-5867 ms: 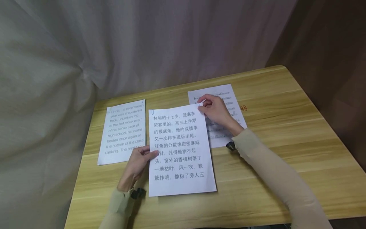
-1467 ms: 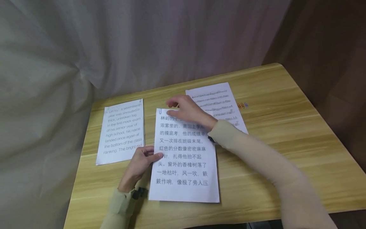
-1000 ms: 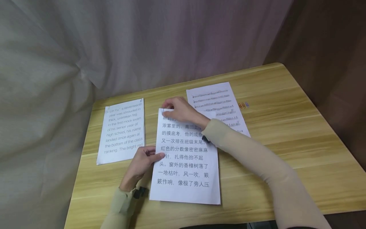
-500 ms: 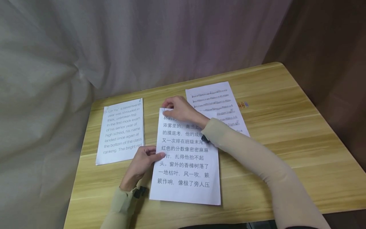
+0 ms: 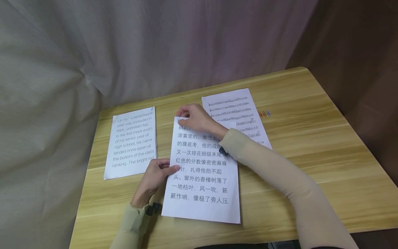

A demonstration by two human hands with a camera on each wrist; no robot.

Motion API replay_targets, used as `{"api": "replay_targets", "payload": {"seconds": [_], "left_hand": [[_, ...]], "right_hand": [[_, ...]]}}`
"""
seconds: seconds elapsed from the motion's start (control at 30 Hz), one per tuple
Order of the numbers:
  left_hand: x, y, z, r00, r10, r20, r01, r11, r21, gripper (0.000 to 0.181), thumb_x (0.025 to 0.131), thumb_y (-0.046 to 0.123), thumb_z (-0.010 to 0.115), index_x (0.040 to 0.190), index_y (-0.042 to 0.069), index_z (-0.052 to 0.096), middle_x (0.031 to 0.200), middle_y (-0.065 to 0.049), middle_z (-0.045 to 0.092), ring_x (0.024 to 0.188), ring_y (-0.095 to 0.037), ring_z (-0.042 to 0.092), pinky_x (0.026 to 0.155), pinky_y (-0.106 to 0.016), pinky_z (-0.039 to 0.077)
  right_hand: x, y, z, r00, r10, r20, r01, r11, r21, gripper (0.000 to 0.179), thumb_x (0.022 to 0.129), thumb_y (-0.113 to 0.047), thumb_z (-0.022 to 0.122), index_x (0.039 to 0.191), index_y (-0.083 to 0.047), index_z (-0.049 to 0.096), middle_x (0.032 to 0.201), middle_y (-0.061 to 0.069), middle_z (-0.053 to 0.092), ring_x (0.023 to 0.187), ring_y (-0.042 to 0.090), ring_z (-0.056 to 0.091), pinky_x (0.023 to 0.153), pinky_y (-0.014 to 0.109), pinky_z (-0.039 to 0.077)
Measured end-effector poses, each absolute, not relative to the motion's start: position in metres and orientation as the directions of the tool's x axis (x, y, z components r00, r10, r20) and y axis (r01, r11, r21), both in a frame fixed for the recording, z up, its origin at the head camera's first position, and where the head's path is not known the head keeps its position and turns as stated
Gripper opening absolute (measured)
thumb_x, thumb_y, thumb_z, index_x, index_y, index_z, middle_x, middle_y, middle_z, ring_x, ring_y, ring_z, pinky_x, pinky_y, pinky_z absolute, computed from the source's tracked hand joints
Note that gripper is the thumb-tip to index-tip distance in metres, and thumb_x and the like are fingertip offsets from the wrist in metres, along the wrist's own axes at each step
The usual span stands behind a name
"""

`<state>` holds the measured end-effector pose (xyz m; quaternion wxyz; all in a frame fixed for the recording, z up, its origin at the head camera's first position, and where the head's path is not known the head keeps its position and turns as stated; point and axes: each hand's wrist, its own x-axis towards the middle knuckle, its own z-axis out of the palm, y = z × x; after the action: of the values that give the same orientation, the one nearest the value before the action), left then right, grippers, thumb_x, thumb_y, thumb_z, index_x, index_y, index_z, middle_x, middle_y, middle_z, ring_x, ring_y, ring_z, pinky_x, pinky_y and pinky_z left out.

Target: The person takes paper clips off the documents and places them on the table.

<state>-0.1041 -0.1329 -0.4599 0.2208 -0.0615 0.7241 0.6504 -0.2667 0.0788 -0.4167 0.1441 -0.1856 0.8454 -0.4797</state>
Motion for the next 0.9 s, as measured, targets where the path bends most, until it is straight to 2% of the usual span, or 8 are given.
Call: {"api": "replay_targets", "payload": {"seconds": [0.23,0.4,0.57,0.9], "left_hand": [[-0.103,-0.132,-0.463,-0.891,0.204,-0.407,-0.387,0.131,0.913,0.027,0.096,-0.001,0.076,0.120,-0.014,0.075,0.105,-0.027,0.083,0.078,-0.014,0.083,0.073,-0.029,0.069],[-0.102,-0.132,-0.465,-0.884,0.209,-0.419,-0.400,0.130,0.907,0.026,0.096,-0.001,0.076,0.120,-0.013,0.075,0.105,-0.026,0.083,0.078,-0.015,0.083,0.074,-0.029,0.069],[-0.102,-0.132,-0.465,-0.883,0.218,-0.416,-0.392,0.143,0.909,0.027,0.096,-0.001,0.076,0.120,-0.013,0.075,0.107,-0.027,0.083,0.081,-0.016,0.084,0.076,-0.030,0.069],[-0.103,-0.135,-0.465,-0.891,0.185,-0.414,-0.391,0.149,0.908,0.025,0.096,-0.001,0.076,0.119,-0.012,0.076,0.105,-0.026,0.083,0.080,-0.017,0.084,0.075,-0.030,0.069]], "right_hand": [[-0.269,0.082,-0.418,-0.900,-0.435,-0.003,-0.203,0.426,-0.882,0.020,0.097,-0.012,0.074,0.116,-0.011,0.078,0.098,0.009,0.081,0.087,0.023,0.071,0.084,0.032,0.052],[-0.271,0.088,-0.419,-0.913,-0.406,0.046,-0.220,0.396,-0.891,0.020,0.098,-0.009,0.071,0.117,-0.009,0.078,0.098,0.010,0.081,0.087,0.020,0.071,0.083,0.028,0.051],[-0.273,0.097,-0.421,-0.926,-0.372,0.065,-0.214,0.375,-0.902,0.021,0.098,-0.009,0.072,0.117,-0.012,0.079,0.099,0.010,0.081,0.089,0.020,0.072,0.082,0.029,0.052],[-0.274,0.131,-0.418,-0.958,-0.283,0.043,-0.160,0.404,-0.901,0.021,0.101,-0.015,0.076,0.121,-0.015,0.080,0.104,0.013,0.081,0.093,0.020,0.070,0.078,0.027,0.048]]}}
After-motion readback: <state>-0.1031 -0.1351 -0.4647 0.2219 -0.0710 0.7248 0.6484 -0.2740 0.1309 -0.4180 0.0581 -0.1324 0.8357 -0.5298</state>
